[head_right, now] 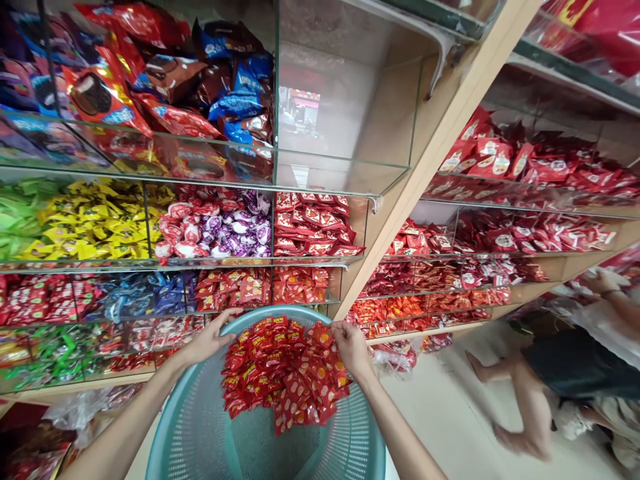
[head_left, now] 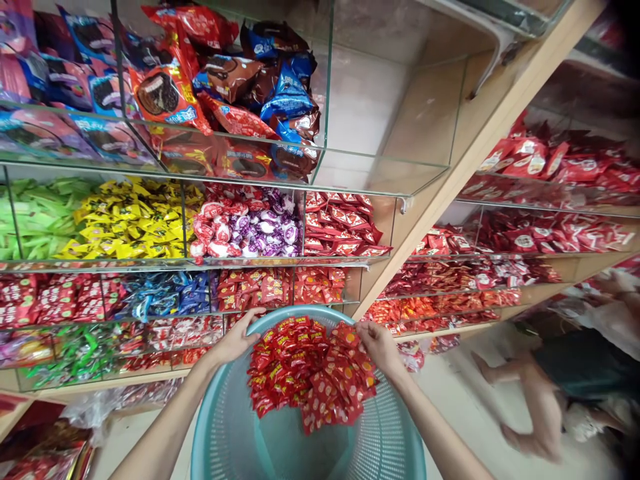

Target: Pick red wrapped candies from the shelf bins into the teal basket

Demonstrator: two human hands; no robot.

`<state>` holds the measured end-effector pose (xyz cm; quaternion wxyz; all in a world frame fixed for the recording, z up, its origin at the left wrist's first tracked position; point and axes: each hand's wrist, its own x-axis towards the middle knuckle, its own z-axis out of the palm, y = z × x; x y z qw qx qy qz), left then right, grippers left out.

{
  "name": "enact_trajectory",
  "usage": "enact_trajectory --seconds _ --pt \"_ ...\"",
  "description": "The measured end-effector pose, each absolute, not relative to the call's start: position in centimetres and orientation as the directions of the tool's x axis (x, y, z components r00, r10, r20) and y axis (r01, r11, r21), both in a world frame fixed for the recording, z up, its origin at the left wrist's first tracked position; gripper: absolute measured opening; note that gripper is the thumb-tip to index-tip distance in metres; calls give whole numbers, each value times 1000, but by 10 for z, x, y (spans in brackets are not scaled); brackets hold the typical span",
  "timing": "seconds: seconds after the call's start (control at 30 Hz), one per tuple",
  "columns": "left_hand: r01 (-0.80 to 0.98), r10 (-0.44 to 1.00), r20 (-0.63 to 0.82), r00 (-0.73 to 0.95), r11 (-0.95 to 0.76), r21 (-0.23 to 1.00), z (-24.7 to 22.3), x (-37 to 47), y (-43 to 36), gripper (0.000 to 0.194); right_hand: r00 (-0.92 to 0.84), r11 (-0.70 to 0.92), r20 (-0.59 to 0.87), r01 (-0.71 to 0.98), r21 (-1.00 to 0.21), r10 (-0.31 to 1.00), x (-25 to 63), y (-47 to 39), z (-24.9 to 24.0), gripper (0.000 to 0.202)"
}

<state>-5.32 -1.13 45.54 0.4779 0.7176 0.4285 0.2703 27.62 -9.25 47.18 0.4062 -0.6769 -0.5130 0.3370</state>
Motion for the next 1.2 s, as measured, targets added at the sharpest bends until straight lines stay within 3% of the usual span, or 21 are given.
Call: enact_trajectory --seconds 0.1,0.23,0.33,0.43,0.5,0.6,0.7,1.2 --pt "368 870 -33 492 -174 913 457 -53 -12 49 203 -126 -4 594 -795 979 270 -79 469 28" --pt "404 873 -59 484 -163 900 463 -52 -13 47 183 -144 48 887 -438 982 258 -74 476 21" --pt "408 876 -59 478 -162 898 464 -51 -13 45 236 -229 27 960 -163 971 251 -75 482 17" --pt "388 876 -46 481 -165 907 462 -51 -13 45 239 -239 28 971 -6 971 247 -76 486 16" --pt "380 875 -41 483 -167 910 461 -51 -12 46 157 -158 76 987 13 985 244 -77 488 18" --pt "383 873 -34 487 -179 906 461 -51 -12 46 -116 118 155 993 -4 981 241 -79 492 23" --pt "383 873 -23 487 -190 904 462 -51 -12 45 -284 286 119 958 5 951 240 -80 494 26" --pt "389 875 -6 485 -210 897 459 -51 -11 45 -282 282 23 959 23 959 247 -91 498 29"
